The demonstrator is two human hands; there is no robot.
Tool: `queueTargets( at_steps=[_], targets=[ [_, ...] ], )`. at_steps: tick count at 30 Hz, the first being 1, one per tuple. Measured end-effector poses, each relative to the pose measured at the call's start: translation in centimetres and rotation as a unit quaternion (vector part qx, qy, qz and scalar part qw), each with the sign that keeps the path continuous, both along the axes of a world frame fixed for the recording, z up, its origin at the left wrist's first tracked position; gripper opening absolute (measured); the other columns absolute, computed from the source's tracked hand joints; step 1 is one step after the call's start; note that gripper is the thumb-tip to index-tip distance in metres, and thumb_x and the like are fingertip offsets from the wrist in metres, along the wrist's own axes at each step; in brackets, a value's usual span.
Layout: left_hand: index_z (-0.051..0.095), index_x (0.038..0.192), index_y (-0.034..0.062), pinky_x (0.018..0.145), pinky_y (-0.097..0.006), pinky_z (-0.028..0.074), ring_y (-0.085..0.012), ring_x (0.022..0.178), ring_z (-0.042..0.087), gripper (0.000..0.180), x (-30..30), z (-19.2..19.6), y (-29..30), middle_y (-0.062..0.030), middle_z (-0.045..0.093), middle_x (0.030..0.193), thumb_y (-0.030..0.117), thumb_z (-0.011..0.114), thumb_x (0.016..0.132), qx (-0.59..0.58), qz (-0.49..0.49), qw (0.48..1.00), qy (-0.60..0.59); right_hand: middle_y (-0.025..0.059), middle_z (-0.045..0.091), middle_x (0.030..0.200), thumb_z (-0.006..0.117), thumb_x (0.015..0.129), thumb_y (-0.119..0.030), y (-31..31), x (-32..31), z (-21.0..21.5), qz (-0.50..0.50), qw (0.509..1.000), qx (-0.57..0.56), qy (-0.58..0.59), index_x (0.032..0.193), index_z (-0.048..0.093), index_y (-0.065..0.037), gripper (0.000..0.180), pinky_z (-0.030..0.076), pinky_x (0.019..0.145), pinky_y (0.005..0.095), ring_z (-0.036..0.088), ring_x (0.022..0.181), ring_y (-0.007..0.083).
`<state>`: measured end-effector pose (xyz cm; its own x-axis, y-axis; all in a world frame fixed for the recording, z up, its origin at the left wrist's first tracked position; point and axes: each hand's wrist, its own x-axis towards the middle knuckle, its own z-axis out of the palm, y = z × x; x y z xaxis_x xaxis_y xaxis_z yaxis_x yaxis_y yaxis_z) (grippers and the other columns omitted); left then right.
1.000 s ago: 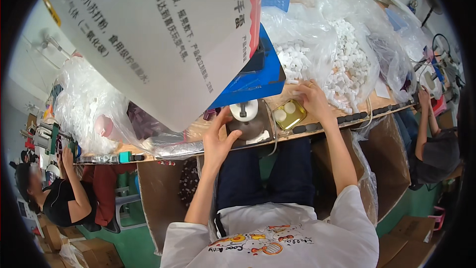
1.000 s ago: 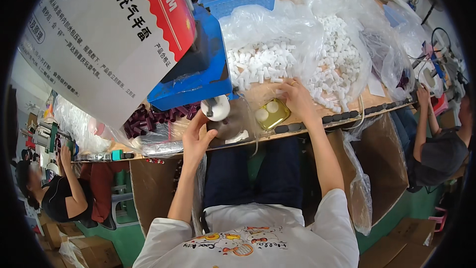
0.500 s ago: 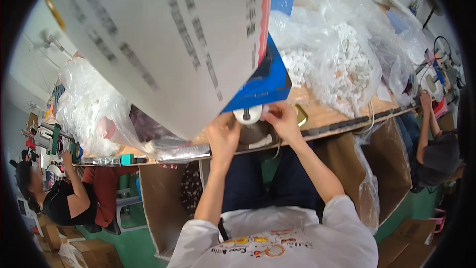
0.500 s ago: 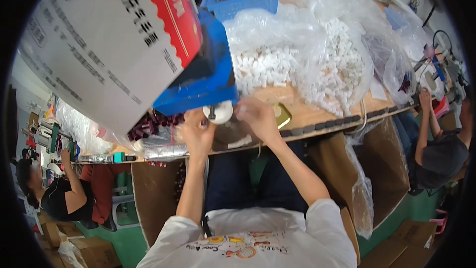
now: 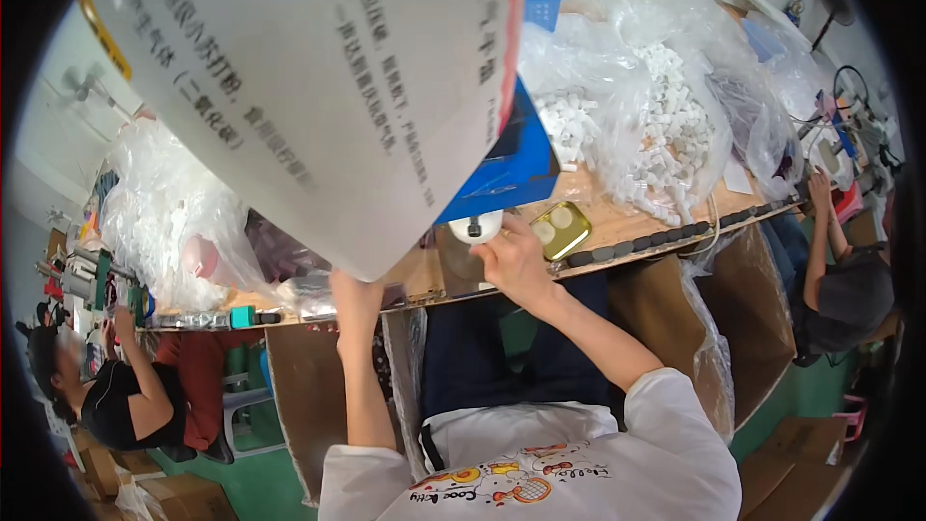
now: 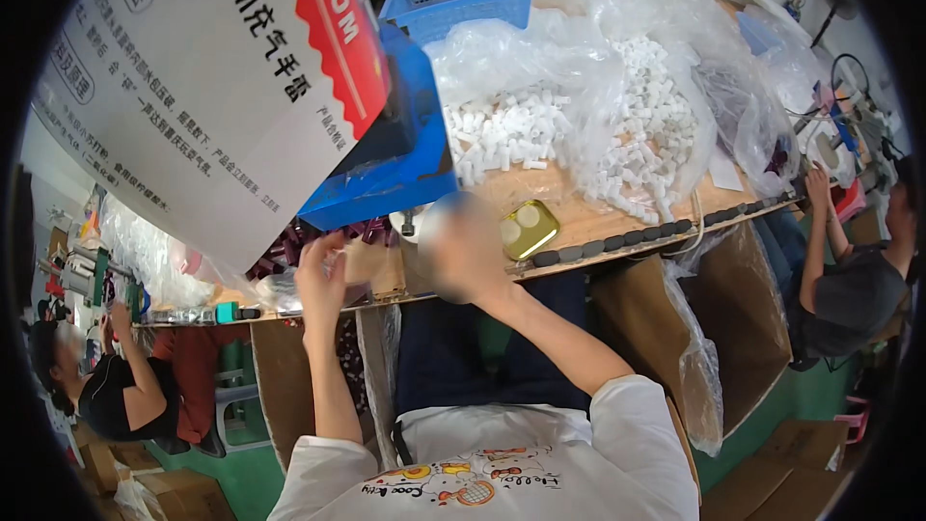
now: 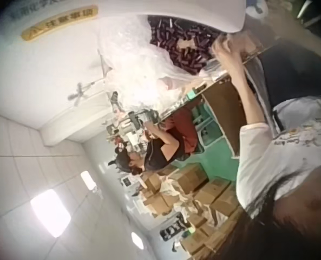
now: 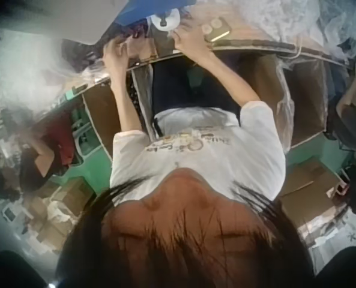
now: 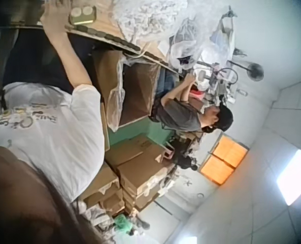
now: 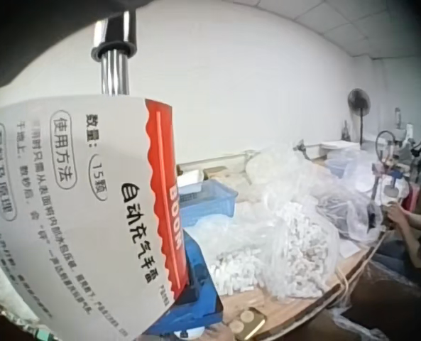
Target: The person assembles plastic components by taking pieces from the table, positioning them on a press machine fixture, and pressing them together by hand.
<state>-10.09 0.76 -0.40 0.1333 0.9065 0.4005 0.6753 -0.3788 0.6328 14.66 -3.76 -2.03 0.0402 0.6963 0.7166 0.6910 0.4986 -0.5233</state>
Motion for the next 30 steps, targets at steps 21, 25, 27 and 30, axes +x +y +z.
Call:
queueTargets(
  at_steps=[21, 25, 27, 30],
  targets=[
    [0.074, 0.098, 0.0015, 0.062, -0.032, 0.053, -0.0188, 0.064, 0.066, 0.033, 9.0, -0.9, -0.5, -0.0101, 0.072, 0.081, 0.008, 0.088, 0.068, -0.063, -0.169, 0.976, -0.118, 0.011, 0.066, 0.098, 0.073, 0.079, -0.001, -3.0, 14.8, -0.2, -0.188, 0.97, -0.077, 0.131, 0.088, 0.071, -0.002, 0.009, 0.05, 0.078, 0.0366, 0.065, 0.089, 0.0269],
    [0.074, 0.098, 0.0008, 0.069, -0.033, 0.052, -0.0228, 0.075, 0.067, 0.03, 11.0, -1.6, -1.8, -0.0114, 0.072, 0.088, 0.006, 0.086, 0.071, 0.052, -0.157, 0.973, -0.162, 0.0123, 0.061, 0.091, 0.068, 0.074, 0.003, -3.2, 10.8, -2.0, -0.068, 0.99, -0.106, -0.063, 0.08, 0.069, -0.001, 0.007, 0.049, 0.081, 0.0407, 0.057, 0.094, 0.0338],
    [0.074, 0.095, 0.0, 0.07, -0.034, 0.051, -0.0252, 0.08, 0.068, 0.028, 11.6, -1.0, -2.9, -0.0118, 0.071, 0.089, 0.008, 0.086, 0.072, 0.038, -0.111, 0.976, -0.181, 0.0125, 0.06, 0.09, 0.068, 0.072, 0.004, -3.3, 11.2, -1.9, -0.066, 0.989, -0.115, -0.066, 0.078, 0.068, -0.001, 0.008, 0.049, 0.08, 0.0413, 0.057, 0.095, 0.0343],
    [0.073, 0.096, -0.0006, 0.069, -0.035, 0.051, -0.0263, 0.079, 0.068, 0.029, 11.6, -1.2, -2.7, -0.0123, 0.071, 0.088, 0.009, 0.087, 0.072, 0.034, -0.087, 0.978, -0.188, 0.013, 0.062, 0.094, 0.069, 0.071, 0.004, -3.3, 11.7, -0.6, -0.119, 0.978, -0.11, -0.132, 0.079, 0.068, 0.0, 0.01, 0.049, 0.081, 0.0428, 0.058, 0.095, 0.0353]
  ],
)
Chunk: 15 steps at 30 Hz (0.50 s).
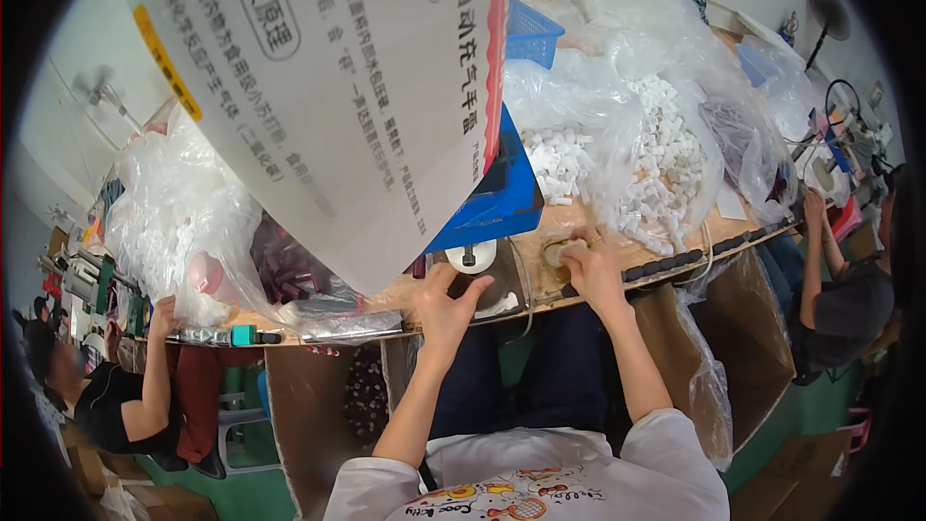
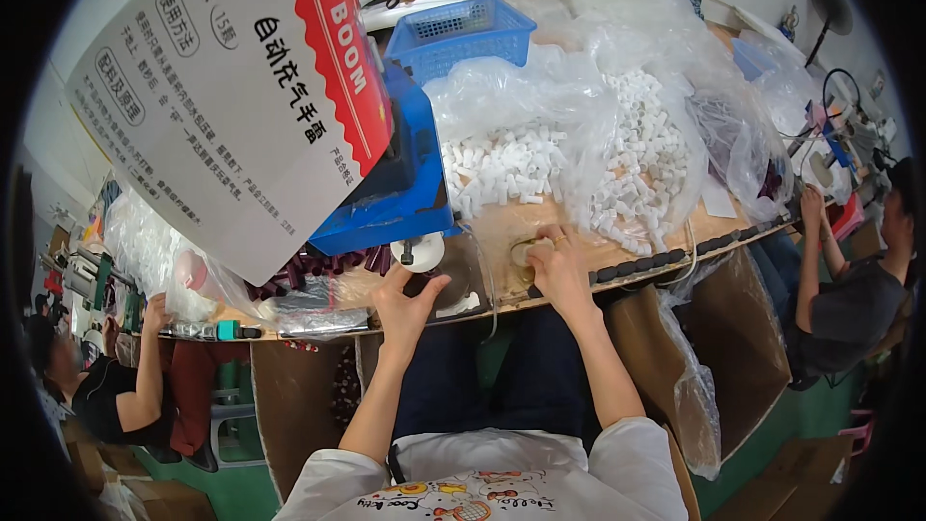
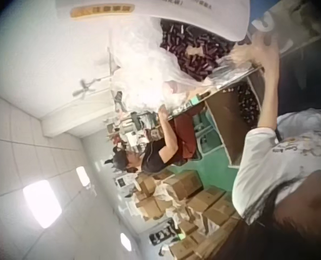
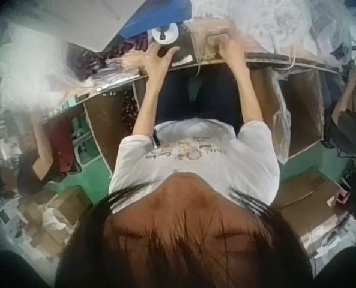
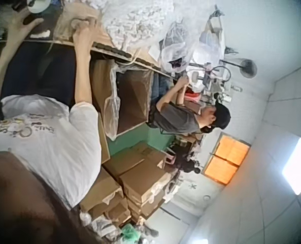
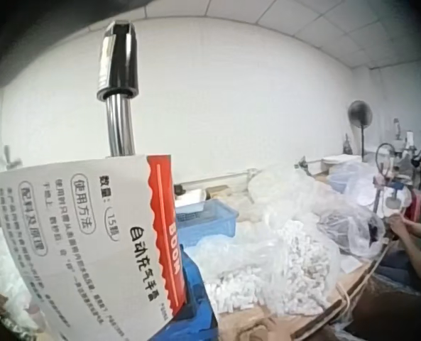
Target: The person assembles plastic components by taking pieces from the table, positioning them on a press machine fixture, and pressing them together by hand.
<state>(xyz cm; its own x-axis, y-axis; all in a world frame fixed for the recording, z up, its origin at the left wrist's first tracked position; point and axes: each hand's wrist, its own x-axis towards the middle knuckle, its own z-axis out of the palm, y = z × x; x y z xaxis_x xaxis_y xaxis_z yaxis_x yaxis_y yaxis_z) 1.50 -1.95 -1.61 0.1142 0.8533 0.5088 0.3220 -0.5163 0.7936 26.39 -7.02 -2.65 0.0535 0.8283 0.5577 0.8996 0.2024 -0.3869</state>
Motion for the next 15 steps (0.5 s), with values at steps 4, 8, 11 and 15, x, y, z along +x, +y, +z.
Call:
queueTargets(
  at_steps=[4, 8, 11, 15],
  targets=[
    [0.072, 0.1, -0.0001, 0.068, -0.035, 0.05, -0.0267, 0.077, 0.068, 0.025, -0.6, -0.5, 0.2, -0.0139, 0.072, 0.09, 0.007, 0.081, 0.079, -0.057, -0.021, 0.998, 0.029, 0.0126, 0.069, 0.1, 0.071, 0.077, 0.003, 0.2, -2.0, 0.8, -0.008, 0.985, 0.065, 0.16, 0.087, 0.07, 0.0, 0.011, 0.051, 0.084, 0.0397, 0.064, 0.096, 0.0334],
    [0.073, 0.104, -0.0006, 0.062, -0.032, 0.049, -0.0137, 0.065, 0.061, 0.024, -1.5, 0.1, 0.6, -0.0133, 0.075, 0.081, 0.011, 0.079, 0.084, -0.05, -0.07, 0.996, 0.036, 0.014, 0.073, 0.102, 0.073, 0.083, 0.001, 0.7, -7.5, 2.6, 0.119, 0.871, 0.016, 0.477, 0.1, 0.073, 0.0, 0.018, 0.052, 0.087, 0.0346, 0.069, 0.096, 0.0283],
    [0.072, 0.105, 0.0001, 0.074, -0.036, 0.052, -0.028, 0.087, 0.07, 0.023, -1.5, 0.6, 0.4, -0.0166, 0.073, 0.098, 0.004, 0.077, 0.082, -0.162, -0.071, 0.981, 0.079, 0.014, 0.073, 0.102, 0.074, 0.077, 0.008, 2.2, -10.0, 1.6, 0.187, 0.918, 0.122, 0.328, 0.1, 0.073, 0.001, 0.024, 0.055, 0.083, 0.0358, 0.069, 0.095, 0.0283],
    [0.073, 0.104, 0.0006, 0.085, -0.039, 0.052, -0.033, 0.101, 0.068, 0.026, -1.3, 0.2, 0.2, -0.0173, 0.073, 0.1, 0.002, 0.078, 0.079, -0.082, -0.07, 0.993, 0.05, 0.0133, 0.072, 0.102, 0.07, 0.073, 0.01, 2.3, -10.8, 2.0, 0.16, 0.957, 0.189, 0.154, 0.097, 0.073, 0.001, 0.025, 0.056, 0.081, 0.0382, 0.068, 0.096, 0.0307]
  ],
)
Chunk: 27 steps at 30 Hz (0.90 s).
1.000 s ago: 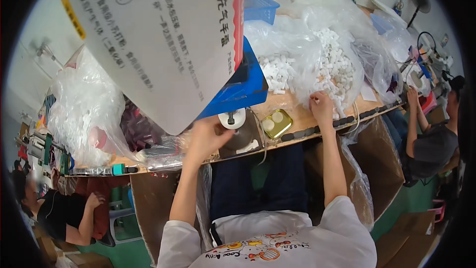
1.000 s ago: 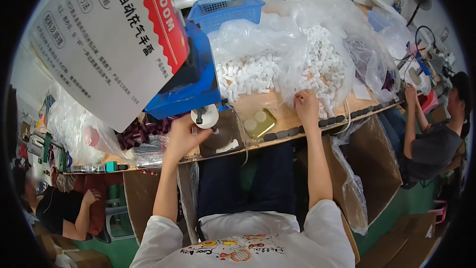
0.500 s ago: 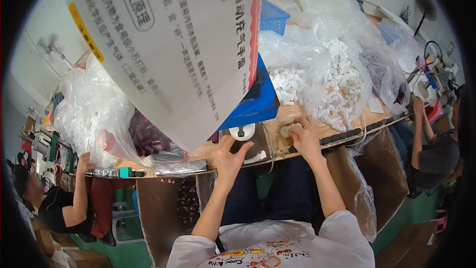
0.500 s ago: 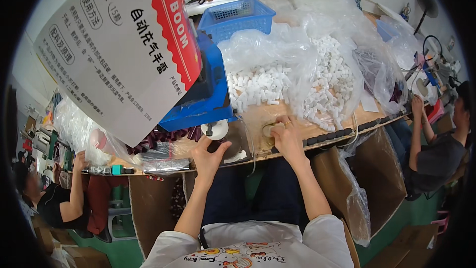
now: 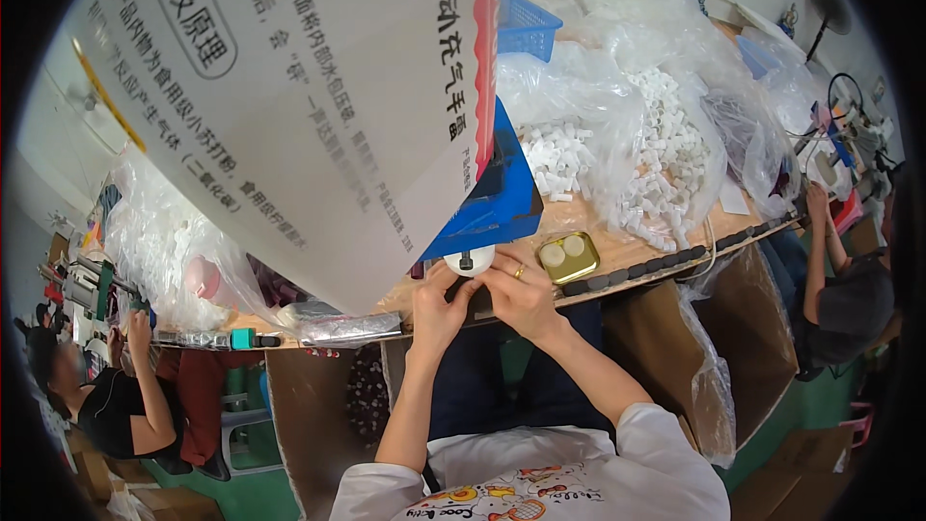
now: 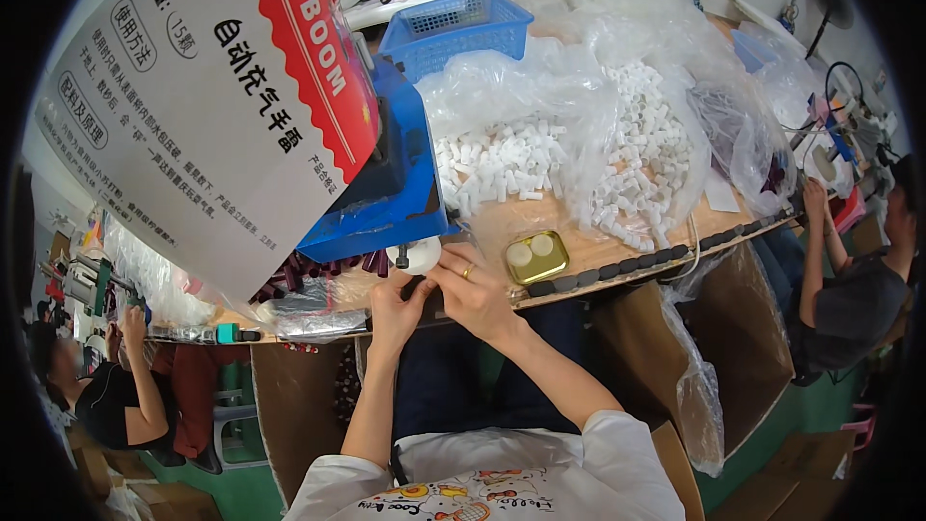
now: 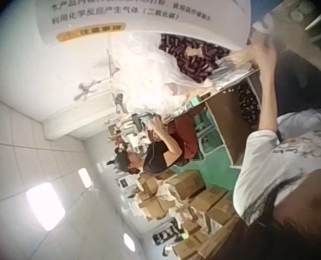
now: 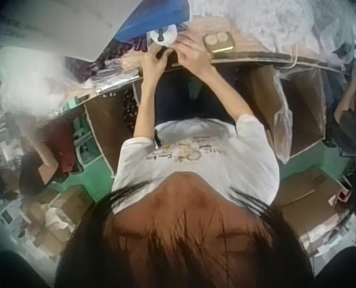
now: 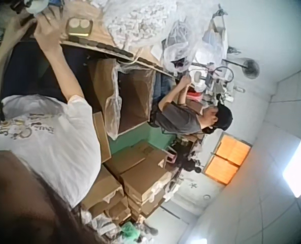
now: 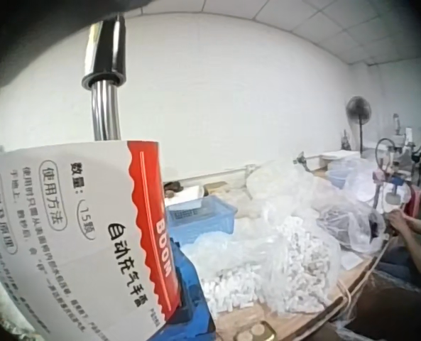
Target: The person assembles plastic components by taking pieces from the table, positioning them on a press machine fixture, and pressing them together by hand.
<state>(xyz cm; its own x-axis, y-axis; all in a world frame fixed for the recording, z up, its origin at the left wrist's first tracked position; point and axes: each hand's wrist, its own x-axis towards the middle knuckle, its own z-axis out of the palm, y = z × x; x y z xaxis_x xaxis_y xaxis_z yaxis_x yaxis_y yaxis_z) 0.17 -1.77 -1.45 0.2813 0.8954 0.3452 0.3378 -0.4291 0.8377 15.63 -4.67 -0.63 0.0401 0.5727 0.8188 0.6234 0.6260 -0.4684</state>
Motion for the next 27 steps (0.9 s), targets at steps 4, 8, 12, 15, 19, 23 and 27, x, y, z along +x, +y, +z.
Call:
queueTargets(
  at_steps=[4, 8, 12, 15, 19, 23, 27],
  targets=[
    [0.073, 0.104, 0.0019, 0.089, -0.041, 0.052, -0.0353, 0.106, 0.066, 0.03, 0.8, 0.2, -0.1, -0.0165, 0.074, 0.103, 0.001, 0.08, 0.075, 0.037, 0.018, 0.999, 0.015, 0.0119, 0.072, 0.1, 0.066, 0.072, 0.011, 0.0, -0.1, 0.8, -0.009, 0.999, 0.013, -0.049, 0.096, 0.072, -0.002, 0.028, 0.056, 0.08, 0.0399, 0.066, 0.095, 0.0327],
    [0.075, 0.103, 0.0023, 0.09, -0.041, 0.052, -0.0345, 0.105, 0.066, 0.03, 0.9, -1.0, -0.2, -0.0156, 0.074, 0.104, 0.003, 0.081, 0.074, 0.034, 0.058, 0.997, 0.022, 0.0137, 0.072, 0.1, 0.068, 0.075, 0.007, -0.1, 0.5, 1.6, 0.048, 0.995, -0.061, -0.058, 0.099, 0.072, -0.003, 0.026, 0.056, 0.079, 0.0393, 0.066, 0.095, 0.0327],
    [0.076, 0.099, 0.0037, 0.089, -0.042, 0.051, -0.0336, 0.101, 0.067, 0.026, -0.3, -2.9, 2.2, -0.0138, 0.075, 0.099, 0.008, 0.082, 0.074, -0.048, 0.03, 0.998, -0.032, 0.0175, 0.071, 0.1, 0.07, 0.08, -0.003, 2.2, 6.5, 1.2, -0.046, 0.96, -0.245, 0.126, 0.102, 0.072, -0.002, 0.022, 0.055, 0.078, 0.0413, 0.066, 0.094, 0.0341],
    [0.077, 0.1, 0.0061, 0.091, -0.042, 0.047, -0.031, 0.096, 0.064, 0.025, 0.8, -2.3, 1.8, -0.0117, 0.073, 0.094, 0.013, 0.082, 0.076, -0.091, -0.01, 0.995, -0.048, 0.0186, 0.07, 0.093, 0.068, 0.081, -0.005, 4.6, 13.7, -1.5, -0.254, 0.946, -0.195, -0.05, 0.099, 0.072, -0.003, 0.018, 0.053, 0.074, 0.0453, 0.065, 0.084, 0.0374],
    [0.077, 0.103, 0.0064, 0.092, -0.045, 0.046, -0.033, 0.101, 0.061, 0.03, -0.2, -1.6, 1.4, -0.0122, 0.071, 0.103, 0.015, 0.084, 0.075, 0.065, 0.011, 0.997, 0.046, 0.0187, 0.068, 0.091, 0.067, 0.08, -0.004, 6.5, 15.4, -4.8, -0.205, 0.941, -0.243, -0.114, 0.094, 0.07, -0.002, 0.014, 0.052, 0.073, 0.0454, 0.063, 0.081, 0.0387],
    [0.073, 0.113, 0.0015, 0.096, -0.042, 0.049, -0.0295, 0.111, 0.063, 0.035, -0.9, -1.5, 0.0, -0.0127, 0.072, 0.113, 0.011, 0.08, 0.08, -0.037, 0.009, 0.996, -0.082, 0.0175, 0.067, 0.091, 0.067, 0.08, -0.002, 6.9, 15.2, -5.0, -0.197, 0.946, -0.248, -0.066, 0.092, 0.067, -0.001, 0.012, 0.052, 0.073, 0.0429, 0.064, 0.083, 0.0354],
    [0.068, 0.12, -0.0044, 0.1, -0.037, 0.05, -0.023, 0.119, 0.062, 0.04, -2.7, -1.4, -1.8, -0.014, 0.07, 0.125, 0.01, 0.078, 0.085, -0.125, 0.091, 0.963, -0.221, 0.0108, 0.066, 0.086, 0.065, 0.086, -0.001, 3.6, 13.7, -1.4, -0.121, 0.948, -0.271, 0.114, 0.097, 0.068, -0.001, 0.012, 0.051, 0.07, 0.0323, 0.065, 0.081, 0.0212]
  ],
)
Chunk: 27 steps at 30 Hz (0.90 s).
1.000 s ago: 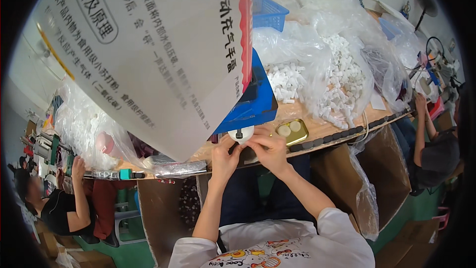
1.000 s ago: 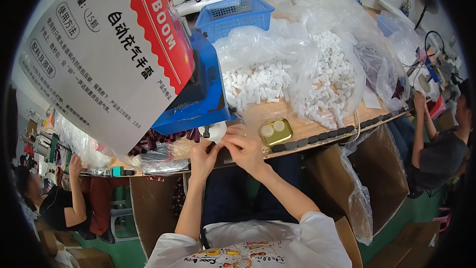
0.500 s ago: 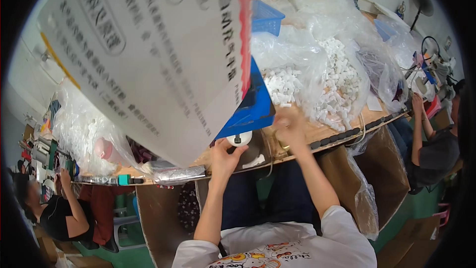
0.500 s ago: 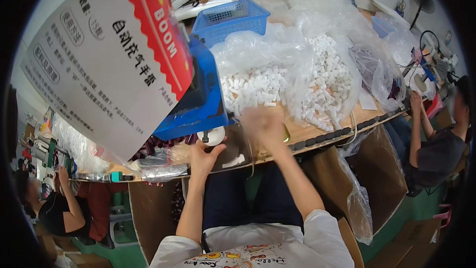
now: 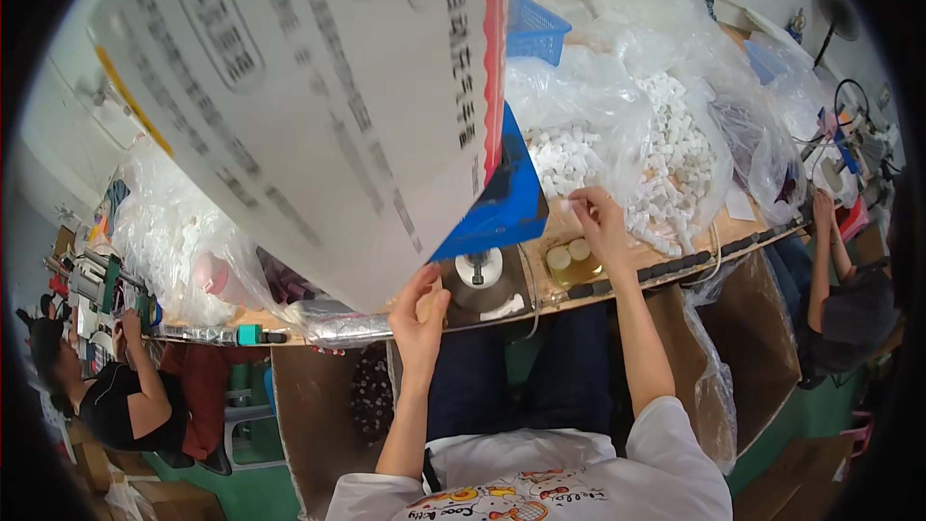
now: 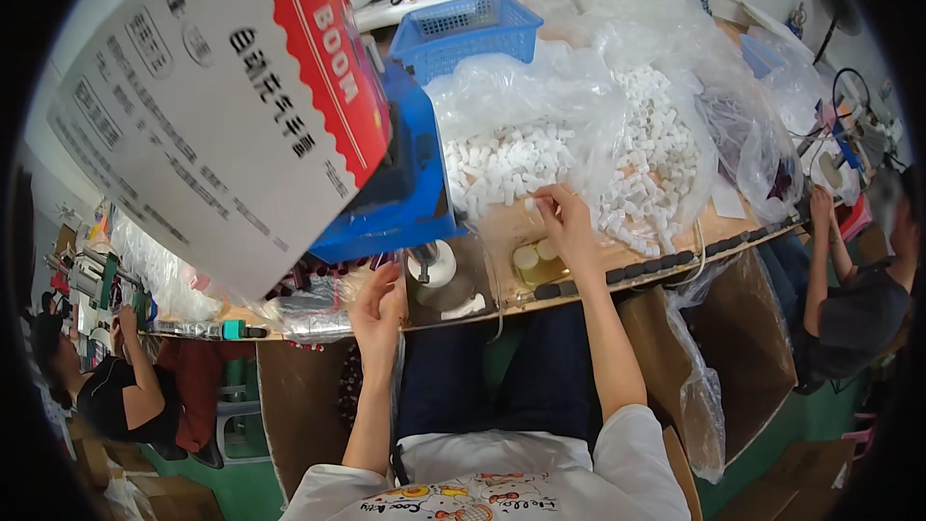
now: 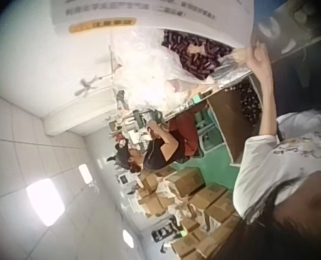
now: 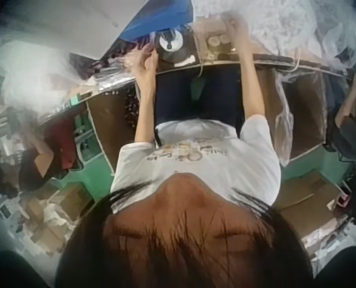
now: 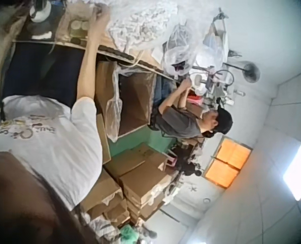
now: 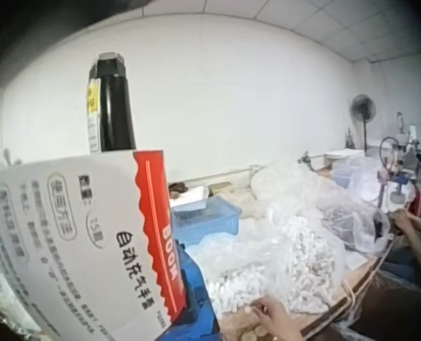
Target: The person assembles plastic components by taking pieces from the table, positioning them on a press machine fixture, and pressing them together by hand.
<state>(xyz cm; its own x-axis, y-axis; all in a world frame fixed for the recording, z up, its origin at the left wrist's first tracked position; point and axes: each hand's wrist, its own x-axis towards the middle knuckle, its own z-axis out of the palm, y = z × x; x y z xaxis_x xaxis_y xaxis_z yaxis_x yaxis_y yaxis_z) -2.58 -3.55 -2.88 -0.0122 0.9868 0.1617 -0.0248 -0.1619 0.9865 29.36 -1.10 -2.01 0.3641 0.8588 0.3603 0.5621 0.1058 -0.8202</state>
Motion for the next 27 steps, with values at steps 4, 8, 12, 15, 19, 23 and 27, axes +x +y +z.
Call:
queueTargets(
  at_steps=[4, 8, 12, 15, 19, 23, 27],
  targets=[
    [0.073, 0.111, 0.0022, 0.093, -0.043, 0.05, -0.0305, 0.11, 0.064, 0.036, 2.2, 2.4, 0.7, -0.0153, 0.072, 0.107, 0.008, 0.082, 0.076, 0.219, -0.031, 0.91, 0.35, 0.0053, 0.067, 0.091, 0.066, 0.088, 0.0, -1.3, -2.8, 0.7, 0.043, 0.994, 0.011, 0.101, 0.1, 0.069, -0.002, 0.013, 0.05, 0.074, 0.0257, 0.063, 0.084, 0.0137],
    [0.075, 0.092, 0.003, 0.082, -0.043, 0.047, -0.0358, 0.094, 0.059, 0.028, 3.7, 0.6, 2.0, -0.0141, 0.067, 0.091, 0.011, 0.087, 0.068, 0.278, 0.036, 0.904, 0.323, 0.0034, 0.067, 0.1, 0.068, 0.082, 0.009, -1.5, -5.1, 1.1, 0.234, 0.932, -0.028, 0.274, 0.097, 0.071, -0.001, 0.018, 0.052, 0.081, 0.028, 0.064, 0.09, 0.0137],
    [0.077, 0.09, 0.0039, 0.085, -0.045, 0.047, -0.0344, 0.098, 0.059, 0.025, 4.4, -0.3, 1.5, -0.0134, 0.069, 0.097, 0.008, 0.085, 0.067, 0.208, 0.046, 0.933, 0.291, 0.0061, 0.069, 0.096, 0.069, 0.083, 0.005, -2.0, -7.3, 0.6, 0.226, 0.955, -0.065, 0.18, 0.095, 0.073, -0.001, 0.014, 0.053, 0.077, 0.0304, 0.065, 0.09, 0.0156],
    [0.077, 0.093, 0.0039, 0.082, -0.045, 0.046, -0.0358, 0.094, 0.06, 0.027, 4.4, -0.1, 1.4, -0.0152, 0.067, 0.094, 0.008, 0.086, 0.067, 0.22, 0.045, 0.933, 0.281, 0.0143, 0.07, 0.083, 0.07, 0.083, -0.005, -1.9, -8.6, 1.5, 0.231, 0.97, -0.068, 0.044, 0.095, 0.07, -0.001, 0.013, 0.05, 0.07, 0.0342, 0.066, 0.075, 0.0246],
    [0.077, 0.096, 0.0042, 0.088, -0.045, 0.045, -0.036, 0.099, 0.059, 0.029, 4.6, -0.1, 1.4, -0.015, 0.068, 0.1, 0.006, 0.085, 0.068, 0.199, 0.033, 0.942, 0.27, 0.0139, 0.07, 0.08, 0.067, 0.084, -0.005, -2.0, -8.3, 2.7, 0.229, 0.966, -0.112, 0.033, 0.096, 0.07, -0.002, 0.012, 0.051, 0.071, 0.0354, 0.068, 0.077, 0.0276],
    [0.076, 0.1, 0.0013, 0.088, -0.039, 0.049, -0.0296, 0.1, 0.065, 0.027, 4.7, 4.3, 1.4, -0.0164, 0.072, 0.106, 0.006, 0.083, 0.074, 0.142, 0.017, 0.965, 0.218, 0.0162, 0.071, 0.086, 0.063, 0.079, -0.003, -1.5, -8.9, 2.4, 0.259, 0.962, -0.053, -0.07, 0.092, 0.069, -0.002, 0.014, 0.052, 0.075, 0.044, 0.068, 0.086, 0.0356],
    [0.074, 0.099, -0.0029, 0.083, -0.032, 0.049, -0.0174, 0.091, 0.064, 0.024, 1.5, 4.8, -0.8, -0.0083, 0.07, 0.094, 0.001, 0.079, 0.075, 0.157, -0.03, 0.95, 0.267, 0.0166, 0.071, 0.085, 0.063, 0.08, -0.006, -2.6, -9.5, 3.6, 0.203, 0.97, -0.034, -0.126, 0.091, 0.07, -0.002, 0.013, 0.052, 0.078, 0.0453, 0.068, 0.09, 0.0347]
  ],
)
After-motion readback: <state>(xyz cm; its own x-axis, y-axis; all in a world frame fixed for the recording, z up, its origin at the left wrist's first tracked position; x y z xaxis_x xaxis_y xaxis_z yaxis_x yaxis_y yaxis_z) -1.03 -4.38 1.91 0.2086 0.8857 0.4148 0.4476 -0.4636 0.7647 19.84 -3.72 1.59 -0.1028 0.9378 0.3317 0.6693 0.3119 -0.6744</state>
